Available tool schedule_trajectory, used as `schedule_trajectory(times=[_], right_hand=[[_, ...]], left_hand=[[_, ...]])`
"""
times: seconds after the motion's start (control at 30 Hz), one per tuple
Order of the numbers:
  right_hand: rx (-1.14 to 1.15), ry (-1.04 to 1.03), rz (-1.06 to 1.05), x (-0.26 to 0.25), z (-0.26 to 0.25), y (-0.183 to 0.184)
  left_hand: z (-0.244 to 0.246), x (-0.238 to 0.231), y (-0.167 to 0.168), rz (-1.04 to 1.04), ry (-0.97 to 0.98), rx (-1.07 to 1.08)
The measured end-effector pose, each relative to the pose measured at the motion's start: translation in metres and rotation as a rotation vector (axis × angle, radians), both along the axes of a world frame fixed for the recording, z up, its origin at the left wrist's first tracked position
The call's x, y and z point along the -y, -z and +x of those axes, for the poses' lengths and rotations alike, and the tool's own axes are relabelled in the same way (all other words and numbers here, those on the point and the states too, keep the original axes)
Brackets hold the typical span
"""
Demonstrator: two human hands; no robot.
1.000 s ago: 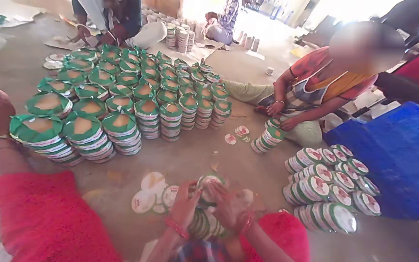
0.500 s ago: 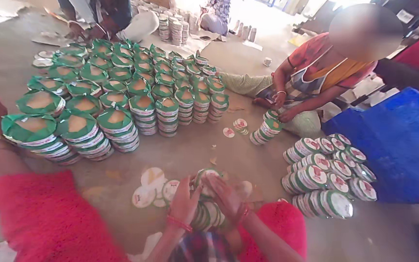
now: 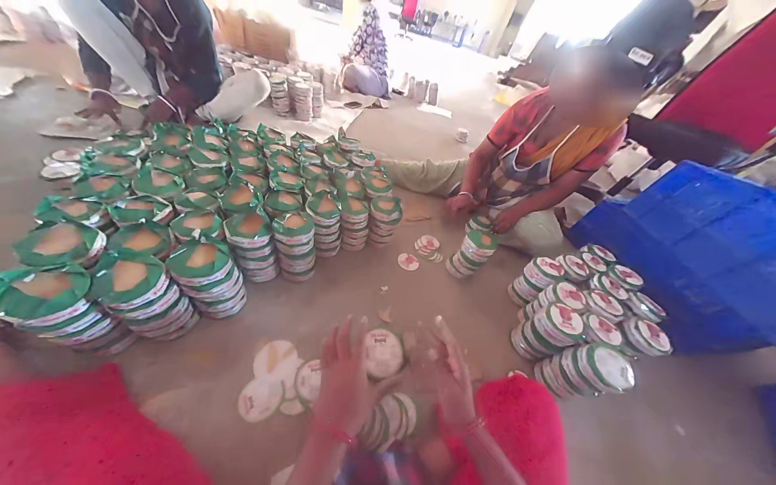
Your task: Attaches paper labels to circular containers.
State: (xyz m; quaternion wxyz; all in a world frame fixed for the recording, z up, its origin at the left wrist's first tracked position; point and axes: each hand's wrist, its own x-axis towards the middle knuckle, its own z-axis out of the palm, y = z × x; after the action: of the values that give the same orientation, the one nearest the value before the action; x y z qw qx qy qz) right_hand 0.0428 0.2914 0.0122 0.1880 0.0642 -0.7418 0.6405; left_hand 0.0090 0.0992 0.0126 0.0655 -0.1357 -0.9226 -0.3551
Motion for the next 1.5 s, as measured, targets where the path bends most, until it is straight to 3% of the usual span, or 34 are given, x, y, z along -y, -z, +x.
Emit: schedule_trajectory(times=[0.1, 0.23, 0.4, 0.5, 0.57, 0.63, 0.7, 0.73, 0.8, 0.9, 0.97, 1.03, 1.23, 1.3, 1.4, 1.43, 1.5], right_hand=[[0.147, 0.054, -0.182, 0.010, 0.015, 0.007], [0.258, 0.020, -0.343, 0.022, 0.028, 0.012], [0.130, 0.084, -0.413, 0.039, 0.035, 0.004], [0.249, -0.085, -0.682, 0.056, 0.032, -0.021], [0.432, -0.194, -1.024, 0.064, 0.023, -0.047], [0.497, -0.260, -1.121, 0.059, 0.006, -0.064], [0.494, -0.222, -1.019, 0.050, -0.010, -0.079], [0.436, -0.176, -0.853, 0.047, -0.015, -0.087], [0.241, -0.123, -0.285, 0.036, -0.024, -0.095], [0.046, -0.020, 0.836, 0.030, -0.042, -0.084], [0.164, -0.057, 1.183, 0.043, -0.047, -0.035], [0.225, -0.077, 1.236, 0.046, -0.046, 0.005], [0.279, -0.138, 1.135, 0.038, -0.050, -0.001], [0.381, -0.141, 0.936, 0.032, -0.057, -0.008], [0.543, -0.019, 0.329, 0.011, -0.081, -0.009], [0.576, 0.036, 0.280, 0.000, -0.094, -0.007], [0.636, 0.174, 0.560, -0.028, -0.122, 0.003]], left_hand=[[-0.009, -0.012, -0.010, -0.047, 0.034, 0.125], [-0.010, -0.013, 0.000, 0.044, -0.020, 0.092], [-0.008, 0.010, 0.002, 0.377, -0.081, 0.089], [0.001, 0.009, -0.011, 0.555, 0.014, -0.084], [0.011, 0.001, -0.024, 0.534, 0.073, -0.190], [0.012, 0.000, -0.034, 0.470, 0.086, -0.222], [0.007, 0.012, -0.034, 0.533, 0.104, -0.231], [0.002, 0.023, -0.029, 0.583, 0.097, -0.242], [-0.009, 0.049, -0.020, 0.702, 0.046, -0.293], [-0.017, 0.080, -0.025, 0.748, -0.164, -0.302], [-0.020, 0.089, -0.025, 0.780, -0.262, -0.283], [-0.021, 0.091, -0.025, 0.782, -0.290, -0.265], [-0.019, 0.065, -0.017, 0.774, -0.241, -0.110], [-0.016, 0.060, -0.007, 0.791, -0.222, -0.014], [-0.012, 0.064, 0.001, 0.831, -0.215, 0.075], [-0.011, 0.067, 0.002, 0.836, -0.233, 0.091], [-0.012, 0.074, 0.004, 0.826, -0.281, 0.131]])
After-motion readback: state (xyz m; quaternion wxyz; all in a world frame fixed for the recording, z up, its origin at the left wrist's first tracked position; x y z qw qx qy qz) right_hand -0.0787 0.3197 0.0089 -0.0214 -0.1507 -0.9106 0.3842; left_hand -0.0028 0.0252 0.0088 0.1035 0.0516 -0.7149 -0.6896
